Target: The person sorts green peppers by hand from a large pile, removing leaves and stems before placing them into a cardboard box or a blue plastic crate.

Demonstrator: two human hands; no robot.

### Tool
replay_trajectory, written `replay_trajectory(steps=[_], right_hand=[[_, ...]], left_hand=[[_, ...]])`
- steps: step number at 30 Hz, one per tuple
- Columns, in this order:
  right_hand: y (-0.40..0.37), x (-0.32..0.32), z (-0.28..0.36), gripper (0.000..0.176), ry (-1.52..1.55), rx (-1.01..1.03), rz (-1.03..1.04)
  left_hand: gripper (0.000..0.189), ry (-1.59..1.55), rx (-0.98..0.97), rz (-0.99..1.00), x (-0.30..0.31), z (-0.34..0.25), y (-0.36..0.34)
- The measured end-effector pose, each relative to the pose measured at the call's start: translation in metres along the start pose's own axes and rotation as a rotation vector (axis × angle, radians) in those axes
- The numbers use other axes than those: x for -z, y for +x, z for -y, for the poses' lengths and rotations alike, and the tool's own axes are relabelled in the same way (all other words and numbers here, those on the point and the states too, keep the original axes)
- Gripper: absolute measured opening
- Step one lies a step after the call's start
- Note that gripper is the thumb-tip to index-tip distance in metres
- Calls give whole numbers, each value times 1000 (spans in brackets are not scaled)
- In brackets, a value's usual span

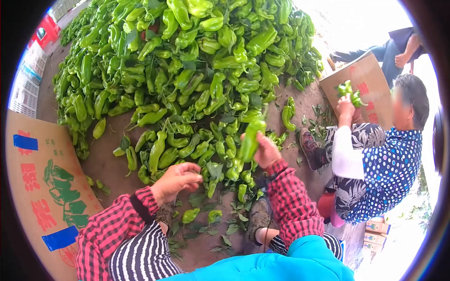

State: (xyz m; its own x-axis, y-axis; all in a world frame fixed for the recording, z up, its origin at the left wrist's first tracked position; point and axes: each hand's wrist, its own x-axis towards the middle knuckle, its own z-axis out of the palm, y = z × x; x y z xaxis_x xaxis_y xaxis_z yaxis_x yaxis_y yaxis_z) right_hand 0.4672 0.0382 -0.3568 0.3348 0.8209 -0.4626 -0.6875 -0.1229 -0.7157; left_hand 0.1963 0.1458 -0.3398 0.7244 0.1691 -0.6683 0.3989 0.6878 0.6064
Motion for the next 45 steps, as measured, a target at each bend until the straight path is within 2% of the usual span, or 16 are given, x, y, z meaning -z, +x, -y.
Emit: replay_trajectory(steps=[2,6,7,8,10,12,14,18,23,24,26,28,30,34,38,45], right_hand=[[-5,0,-41,34,-519,-66,148],[-27,-47,-77,33,-800,217,550],[-22,-41,-70,28,-829,83,340],[-2,-17,-68,26,-1077,573,195],[19,28,-41,32,-1503,839,-534],[35,76,-34,45,-1682,585,-1179],[43,126,-37,63,-1375,145,-1097],[39,152,-67,62,-801,409,-655],[-18,103,-79,39,-96,422,-683],[-28,96,-84,39,-93,429,-689],[-39,78,-94,30,-727,714,-455],[-44,28,-94,30,60,484,-262],[-59,-27,-97,37,-67,412,-239],[-66,-69,-107,52,-793,674,134],[-68,-68,-117,42,360,59,160],[-65,-62,-123,53,444,-20,428]], left_hand=[[51,-162,-132,-2,-18,-3,3],[62,-141,-197,61,-14,17,12],[61,-99,-160,64,-6,21,12],[61,-96,-156,67,1,25,8],[56,-237,-75,99,9,24,-2],[54,-243,-13,8,12,22,-5],[52,-190,99,-75,13,21,-5],[52,-157,67,-203,9,25,2],[58,-213,-88,-76,5,29,9],[58,-207,-88,-69,5,29,10],[63,-145,-32,-3,6,30,12],[64,-179,-33,-28,0,25,8],[64,-214,-21,-47,-3,27,10],[66,-346,-151,68,0,31,7],[65,-244,-291,-86,6,28,3],[50,-343,-195,65,3,23,-1]])
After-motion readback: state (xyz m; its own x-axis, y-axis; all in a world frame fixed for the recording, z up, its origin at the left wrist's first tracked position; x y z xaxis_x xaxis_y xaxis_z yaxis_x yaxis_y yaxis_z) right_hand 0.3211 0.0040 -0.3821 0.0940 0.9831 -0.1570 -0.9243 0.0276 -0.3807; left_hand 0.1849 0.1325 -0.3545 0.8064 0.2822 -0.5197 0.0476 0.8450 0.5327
